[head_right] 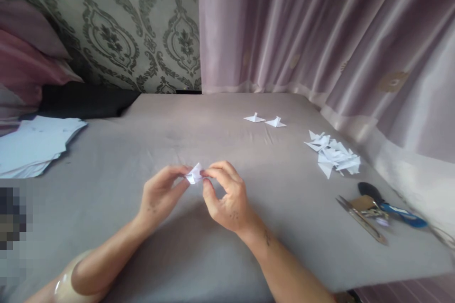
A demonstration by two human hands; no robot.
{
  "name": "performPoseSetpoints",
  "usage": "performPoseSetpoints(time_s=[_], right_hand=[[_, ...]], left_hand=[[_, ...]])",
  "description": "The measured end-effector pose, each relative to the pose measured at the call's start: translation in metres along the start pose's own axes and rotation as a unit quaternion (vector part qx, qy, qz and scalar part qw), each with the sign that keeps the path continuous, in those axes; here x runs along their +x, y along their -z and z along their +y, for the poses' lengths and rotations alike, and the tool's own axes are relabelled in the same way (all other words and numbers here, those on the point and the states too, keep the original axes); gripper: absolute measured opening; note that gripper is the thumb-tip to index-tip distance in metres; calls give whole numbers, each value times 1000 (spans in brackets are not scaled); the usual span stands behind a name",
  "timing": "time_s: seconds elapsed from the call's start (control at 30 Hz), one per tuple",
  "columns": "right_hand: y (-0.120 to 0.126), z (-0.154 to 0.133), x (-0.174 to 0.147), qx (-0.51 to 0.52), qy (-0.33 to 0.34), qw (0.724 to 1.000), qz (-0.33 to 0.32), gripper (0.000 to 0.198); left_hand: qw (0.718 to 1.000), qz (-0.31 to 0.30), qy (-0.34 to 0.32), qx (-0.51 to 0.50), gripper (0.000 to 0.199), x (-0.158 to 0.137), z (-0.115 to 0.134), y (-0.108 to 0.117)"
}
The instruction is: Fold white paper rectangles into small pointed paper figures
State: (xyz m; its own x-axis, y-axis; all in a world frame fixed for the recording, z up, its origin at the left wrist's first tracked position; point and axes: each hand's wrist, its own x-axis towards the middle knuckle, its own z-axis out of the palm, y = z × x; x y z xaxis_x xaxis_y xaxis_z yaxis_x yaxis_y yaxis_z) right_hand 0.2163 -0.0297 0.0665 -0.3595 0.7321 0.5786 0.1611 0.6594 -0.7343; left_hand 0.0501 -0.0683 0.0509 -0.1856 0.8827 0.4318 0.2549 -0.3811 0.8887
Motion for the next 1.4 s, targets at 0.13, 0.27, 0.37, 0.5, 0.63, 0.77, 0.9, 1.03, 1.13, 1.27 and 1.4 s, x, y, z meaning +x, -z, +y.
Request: performPoseSetpoints(time_s=[0.13,0.27,0.37,0.5,0.63,0.77,0.9,1.03,1.13,1.27,1.4], right_hand=[[4,-4,4,33,-58,998,-9,12],[4,-3,5,42,-95,994,-24,6],[2,-3,5,38,-145,987,-54,8],[-1,-1,3,17,-191,980,-59,8],[-6,2,0,-18,-210,977,-29,9],[-11,4,-1,-51,-227,972,17,6],[-12,5,-1,-33,-232,972,11,13],[-5,3,3,0,-240,971,0,24],[2,0,6,64,-242,968,-17,23],[7,-3,7,96,-196,976,-7,18],[2,-3,5,52,-132,990,12,7]], left_hand=[[982,3,-84,167,16,0,-3,4],[948,-15,-186,257,20,-1,-7,5],[928,-36,-226,294,24,-2,-12,6],[911,-74,-247,322,28,-3,-13,7],[895,-87,-272,343,28,-3,-12,4],[893,-77,-270,351,27,-3,-14,1],[903,-71,-253,339,28,-3,-18,2],[928,-68,-211,300,25,-1,-19,5],[968,-49,-118,215,17,2,-15,4],[997,-37,73,-13,8,6,-7,0],[973,-52,153,-164,25,6,-3,-4]])
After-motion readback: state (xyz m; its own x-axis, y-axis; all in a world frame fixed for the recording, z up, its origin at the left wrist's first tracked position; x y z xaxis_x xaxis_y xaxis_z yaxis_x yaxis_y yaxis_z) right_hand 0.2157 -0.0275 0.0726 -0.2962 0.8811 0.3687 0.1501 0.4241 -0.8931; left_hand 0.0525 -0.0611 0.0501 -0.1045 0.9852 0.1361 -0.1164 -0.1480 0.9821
